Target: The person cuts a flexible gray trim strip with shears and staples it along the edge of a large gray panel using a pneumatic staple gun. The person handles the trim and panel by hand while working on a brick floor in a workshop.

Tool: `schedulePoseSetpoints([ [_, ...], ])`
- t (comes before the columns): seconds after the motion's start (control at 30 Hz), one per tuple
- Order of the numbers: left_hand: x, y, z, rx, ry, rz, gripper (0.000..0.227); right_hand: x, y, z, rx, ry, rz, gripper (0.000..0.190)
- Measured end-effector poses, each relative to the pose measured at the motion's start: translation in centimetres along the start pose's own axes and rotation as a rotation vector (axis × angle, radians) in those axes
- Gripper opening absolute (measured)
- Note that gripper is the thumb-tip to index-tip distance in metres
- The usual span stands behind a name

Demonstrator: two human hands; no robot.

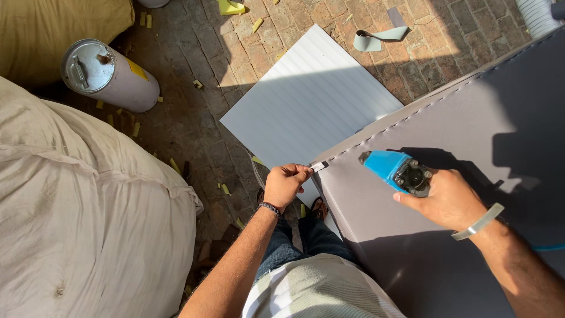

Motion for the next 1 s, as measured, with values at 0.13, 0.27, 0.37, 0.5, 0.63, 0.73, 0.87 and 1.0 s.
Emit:
schedulePoseSetpoints([
  [0.13,-0.3,0.0,0.2,0.020,-0.125,0.027,0.019,5.8,0.0,-1.3,0.065,-0.003,0.316,0.038],
  [0.27,-0.8,-0.1,0.5,0.035,-0.168,0.016,0.019,8.5,-2.0,-0.2,0.161,0.185,0.426,0.049],
  [0.37,-1.0,0.3,0.5,0.038,-0.181,-0.007,0.020,9.0,-3.2,0.0,0.252,0.291,0.324,0.040],
  [0.5,-1.5,0.7,0.1,0.022,-0.190,-0.025,0.021,9.7,-4.1,0.0,0.297,0.338,0.296,0.033],
  [0.63,-1.4,0.9,0.0,-0.002,-0.201,-0.010,0.020,9.6,-5.1,0.2,0.325,0.414,0.233,0.034],
  [0.73,-1.6,0.7,-0.5,0.007,-0.134,-0.042,0.019,9.2,-5.3,0.7,0.337,0.421,0.208,0.034],
  [0.87,-1.0,0.3,0.0,0.010,-0.144,-0.006,0.019,9.2,-5.6,0.3,0.340,0.430,0.046,0.033],
  [1.0,-1.1,0.0,-0.7,0.016,-0.098,-0.033,0.019,8.9,-4.7,0.3,0.362,0.292,-0.044,0.031],
])
Point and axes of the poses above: each hand's wrist, its own y-axis away from the middle knuckle, its own z-axis out of the back of the hand, x = y × z, the point moved 4 cm from there along -y, towards the middle knuckle, and after that the axes turned 4 degrees about x, right-handed, at the moved point
